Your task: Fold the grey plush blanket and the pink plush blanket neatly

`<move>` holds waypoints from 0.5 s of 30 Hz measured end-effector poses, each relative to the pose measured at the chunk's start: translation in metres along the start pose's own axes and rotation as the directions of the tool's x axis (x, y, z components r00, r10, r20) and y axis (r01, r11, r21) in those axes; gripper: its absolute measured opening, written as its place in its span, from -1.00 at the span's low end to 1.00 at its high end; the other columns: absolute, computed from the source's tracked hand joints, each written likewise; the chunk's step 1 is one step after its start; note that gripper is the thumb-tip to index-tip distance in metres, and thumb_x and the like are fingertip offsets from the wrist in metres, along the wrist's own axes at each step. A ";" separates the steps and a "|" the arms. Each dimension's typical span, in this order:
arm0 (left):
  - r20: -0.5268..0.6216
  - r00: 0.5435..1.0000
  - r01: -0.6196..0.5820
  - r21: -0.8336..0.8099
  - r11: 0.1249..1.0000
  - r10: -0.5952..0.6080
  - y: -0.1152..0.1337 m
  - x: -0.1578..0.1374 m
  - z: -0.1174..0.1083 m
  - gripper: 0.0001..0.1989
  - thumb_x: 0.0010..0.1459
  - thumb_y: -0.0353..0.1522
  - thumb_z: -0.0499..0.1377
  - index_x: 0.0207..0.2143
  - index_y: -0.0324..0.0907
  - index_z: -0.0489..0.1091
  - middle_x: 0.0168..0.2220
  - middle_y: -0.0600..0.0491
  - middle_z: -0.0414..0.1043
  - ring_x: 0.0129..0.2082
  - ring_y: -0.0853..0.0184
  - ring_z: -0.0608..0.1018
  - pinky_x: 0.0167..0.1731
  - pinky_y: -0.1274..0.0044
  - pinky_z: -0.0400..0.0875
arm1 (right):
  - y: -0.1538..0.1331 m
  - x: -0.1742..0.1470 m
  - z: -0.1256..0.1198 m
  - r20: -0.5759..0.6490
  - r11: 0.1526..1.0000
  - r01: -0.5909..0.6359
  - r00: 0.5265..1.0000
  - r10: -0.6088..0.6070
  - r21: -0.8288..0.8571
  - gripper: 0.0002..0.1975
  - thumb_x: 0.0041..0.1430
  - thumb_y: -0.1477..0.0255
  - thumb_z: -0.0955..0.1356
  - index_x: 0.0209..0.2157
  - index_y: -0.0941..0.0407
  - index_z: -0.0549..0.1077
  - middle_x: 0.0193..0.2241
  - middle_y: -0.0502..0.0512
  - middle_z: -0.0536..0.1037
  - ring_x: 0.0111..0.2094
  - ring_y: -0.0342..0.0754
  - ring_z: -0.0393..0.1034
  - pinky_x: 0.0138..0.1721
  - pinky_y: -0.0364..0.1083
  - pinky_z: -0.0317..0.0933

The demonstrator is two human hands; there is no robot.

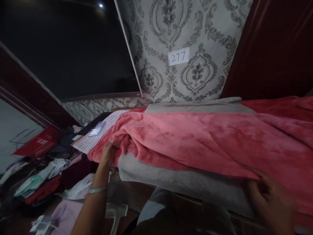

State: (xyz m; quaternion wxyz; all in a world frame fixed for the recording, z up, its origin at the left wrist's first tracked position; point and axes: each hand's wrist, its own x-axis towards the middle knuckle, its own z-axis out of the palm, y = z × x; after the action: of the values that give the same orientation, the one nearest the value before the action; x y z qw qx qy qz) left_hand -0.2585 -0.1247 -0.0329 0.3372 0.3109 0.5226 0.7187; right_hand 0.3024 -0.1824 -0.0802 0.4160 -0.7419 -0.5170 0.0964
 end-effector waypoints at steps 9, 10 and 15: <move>-0.054 0.993 -0.104 0.046 0.993 0.107 0.012 -0.017 0.028 -0.57 -0.19 -0.10 0.45 -0.33 -0.19 0.54 -0.34 0.04 0.61 -0.31 0.26 0.61 -0.25 0.48 0.51 | -0.001 0.002 -0.007 -0.034 0.881 0.467 0.882 -0.470 -0.072 -0.64 0.23 0.19 0.31 0.00 0.01 0.49 -0.24 0.28 0.60 -0.28 0.25 0.50 -0.34 0.17 0.35; -0.054 0.990 -0.128 0.019 0.992 0.129 0.019 -0.015 0.032 -0.60 -0.15 -0.12 0.43 -0.33 -0.19 0.54 -0.35 0.04 0.61 -0.33 0.28 0.61 -0.29 0.49 0.51 | -0.006 0.000 -0.008 -0.085 0.823 0.553 0.820 -0.565 -0.131 -0.59 0.25 0.16 0.29 0.06 0.03 0.47 -0.19 0.33 0.59 -0.22 0.30 0.49 -0.28 0.21 0.35; -0.033 0.998 -0.066 -0.245 0.967 0.060 0.039 -0.016 0.047 -0.75 -0.06 -0.24 0.38 -0.45 -0.21 0.44 -0.53 0.11 0.51 -0.55 0.40 0.53 -0.48 0.56 0.46 | -0.050 -0.018 -0.002 -0.241 0.705 0.682 0.664 -0.708 -0.193 -0.64 0.32 0.26 0.29 0.11 -0.01 0.42 -0.13 0.31 0.56 -0.12 0.30 0.46 -0.11 0.26 0.31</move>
State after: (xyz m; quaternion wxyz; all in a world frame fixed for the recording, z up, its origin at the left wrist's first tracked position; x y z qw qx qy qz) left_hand -0.2174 -0.1212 0.0151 0.3437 0.2739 0.4236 0.7921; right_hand 0.2608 -0.1924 -0.0479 0.4616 -0.5110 -0.6957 -0.2047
